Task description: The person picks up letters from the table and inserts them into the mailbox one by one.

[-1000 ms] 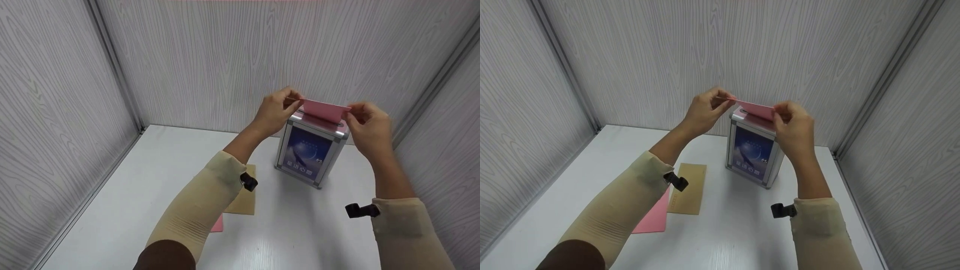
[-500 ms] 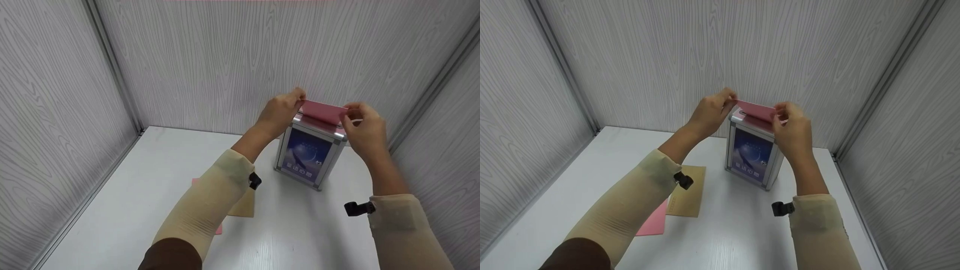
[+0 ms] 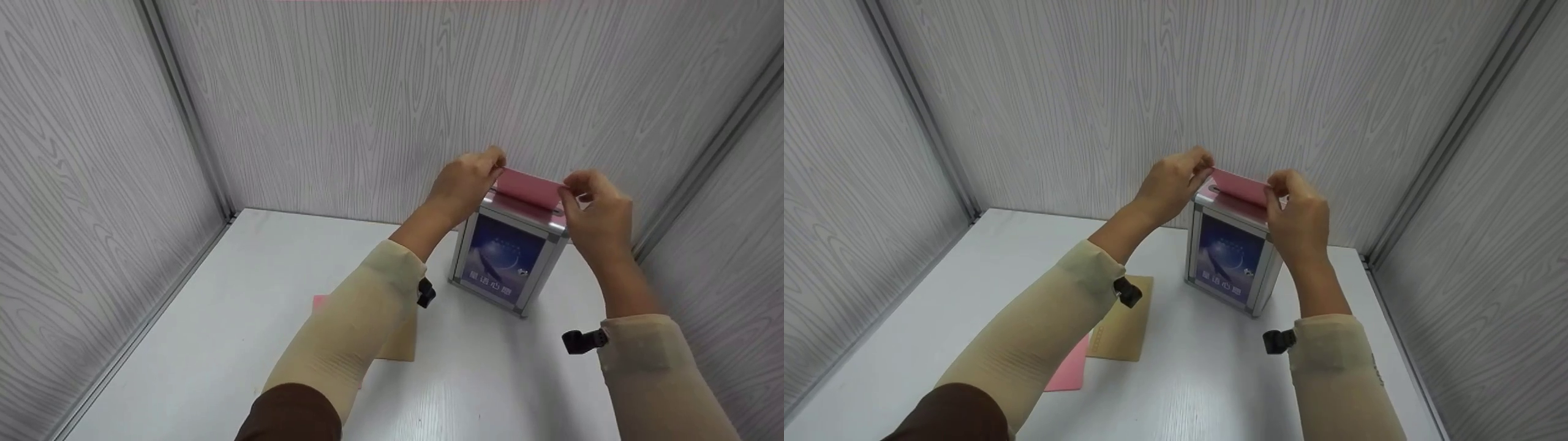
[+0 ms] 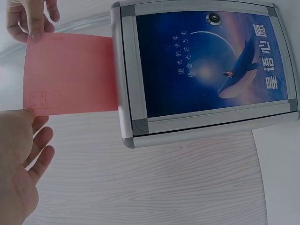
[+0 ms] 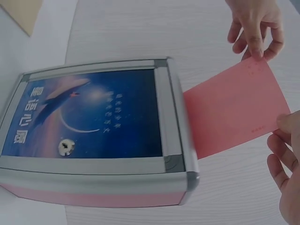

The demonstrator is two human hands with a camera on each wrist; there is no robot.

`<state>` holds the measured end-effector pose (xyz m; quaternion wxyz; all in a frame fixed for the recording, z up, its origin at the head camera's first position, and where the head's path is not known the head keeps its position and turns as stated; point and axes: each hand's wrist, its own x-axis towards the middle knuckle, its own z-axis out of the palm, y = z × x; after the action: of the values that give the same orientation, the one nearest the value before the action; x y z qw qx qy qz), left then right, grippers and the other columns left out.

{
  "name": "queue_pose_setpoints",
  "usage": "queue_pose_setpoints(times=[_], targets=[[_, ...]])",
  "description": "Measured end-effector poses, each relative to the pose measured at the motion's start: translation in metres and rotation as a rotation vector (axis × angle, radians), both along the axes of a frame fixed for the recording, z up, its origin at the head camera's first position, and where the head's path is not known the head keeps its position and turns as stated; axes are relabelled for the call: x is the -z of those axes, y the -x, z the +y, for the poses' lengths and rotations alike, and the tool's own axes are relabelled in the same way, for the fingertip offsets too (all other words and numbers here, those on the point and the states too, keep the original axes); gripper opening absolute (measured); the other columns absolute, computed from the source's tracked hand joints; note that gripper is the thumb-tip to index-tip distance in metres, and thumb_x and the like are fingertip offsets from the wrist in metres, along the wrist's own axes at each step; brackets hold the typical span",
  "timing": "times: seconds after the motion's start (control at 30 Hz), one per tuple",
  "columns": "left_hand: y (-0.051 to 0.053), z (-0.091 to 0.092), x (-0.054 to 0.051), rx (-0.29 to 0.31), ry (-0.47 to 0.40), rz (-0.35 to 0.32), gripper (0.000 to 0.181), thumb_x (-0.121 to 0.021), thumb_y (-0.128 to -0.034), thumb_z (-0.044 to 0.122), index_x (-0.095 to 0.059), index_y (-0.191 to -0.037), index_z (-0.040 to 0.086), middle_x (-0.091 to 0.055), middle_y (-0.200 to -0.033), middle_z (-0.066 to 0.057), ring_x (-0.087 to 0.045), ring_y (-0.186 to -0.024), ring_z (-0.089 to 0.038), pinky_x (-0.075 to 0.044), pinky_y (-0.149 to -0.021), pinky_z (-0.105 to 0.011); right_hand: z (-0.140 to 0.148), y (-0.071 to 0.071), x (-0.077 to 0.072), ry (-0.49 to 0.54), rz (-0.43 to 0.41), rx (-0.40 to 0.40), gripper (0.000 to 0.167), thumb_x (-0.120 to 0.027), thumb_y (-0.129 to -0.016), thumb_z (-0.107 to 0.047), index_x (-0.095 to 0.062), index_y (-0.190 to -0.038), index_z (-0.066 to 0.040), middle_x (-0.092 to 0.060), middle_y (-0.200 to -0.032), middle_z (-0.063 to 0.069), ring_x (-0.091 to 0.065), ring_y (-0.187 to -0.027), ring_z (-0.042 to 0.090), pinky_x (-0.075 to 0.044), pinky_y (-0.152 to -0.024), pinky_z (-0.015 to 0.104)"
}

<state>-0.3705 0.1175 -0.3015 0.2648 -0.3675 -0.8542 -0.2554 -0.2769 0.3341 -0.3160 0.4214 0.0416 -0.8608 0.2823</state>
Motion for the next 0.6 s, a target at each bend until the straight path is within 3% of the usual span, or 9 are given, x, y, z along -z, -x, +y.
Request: queue_pose_setpoints(times=[0.13,0.3,0.43,0.6], targets=[[0.006,0.004,0.011,-0.052,0.025,0.013,0.016,-0.062,-0.1118,0.027,-0.071,-0.119,0.017,-0.081,-0.108,0.001,-0.076,-0.097,-0.016,-0.061,-0.081,-0.030,0.004,0.008,0.012,-0.044,-0.019,0.005,0.008,-0.068,-0.105,-0.006,-0.072,-0.108,0.001,-0.080,-0.104,0.019,-0.075,-0.098,0.031,-0.052,-0.088,0.024],[0.010,0.004,0.029,-0.110,0.045,0.009,0.014,-0.065,-0.1103,0.027,-0.075,-0.117,0.020,-0.078,-0.114,0.004,-0.074,-0.106,-0.015,-0.060,-0.090,-0.030,0.007,0.015,0.029,-0.095,-0.046,-0.026,0.007,-0.068,-0.104,-0.002,-0.072,-0.107,0.003,-0.080,-0.103,0.022,-0.077,-0.097,0.039,-0.060,-0.090,0.051],[0.011,0.006,0.041,-0.153,0.072,-0.018,0.014,-0.066,-0.1096,0.029,-0.075,-0.117,0.023,-0.078,-0.113,0.006,-0.073,-0.107,-0.015,-0.060,-0.092,-0.032,0.009,0.017,0.040,-0.093,-0.092,-0.012,0.008,-0.069,-0.104,-0.004,-0.074,-0.108,0.002,-0.080,-0.104,0.022,-0.077,-0.098,0.040,-0.061,-0.092,0.057],[0.011,0.011,0.051,-0.188,0.101,-0.021,0.017,-0.063,-0.1106,0.033,-0.076,-0.117,0.023,-0.080,-0.110,0.007,-0.073,-0.104,-0.014,-0.059,-0.088,-0.032,0.009,0.017,0.048,-0.062,-0.149,0.024,0.010,-0.070,-0.104,-0.006,-0.077,-0.108,0.000,-0.077,-0.108,0.022,-0.076,-0.104,0.041,-0.063,-0.091,0.056]])
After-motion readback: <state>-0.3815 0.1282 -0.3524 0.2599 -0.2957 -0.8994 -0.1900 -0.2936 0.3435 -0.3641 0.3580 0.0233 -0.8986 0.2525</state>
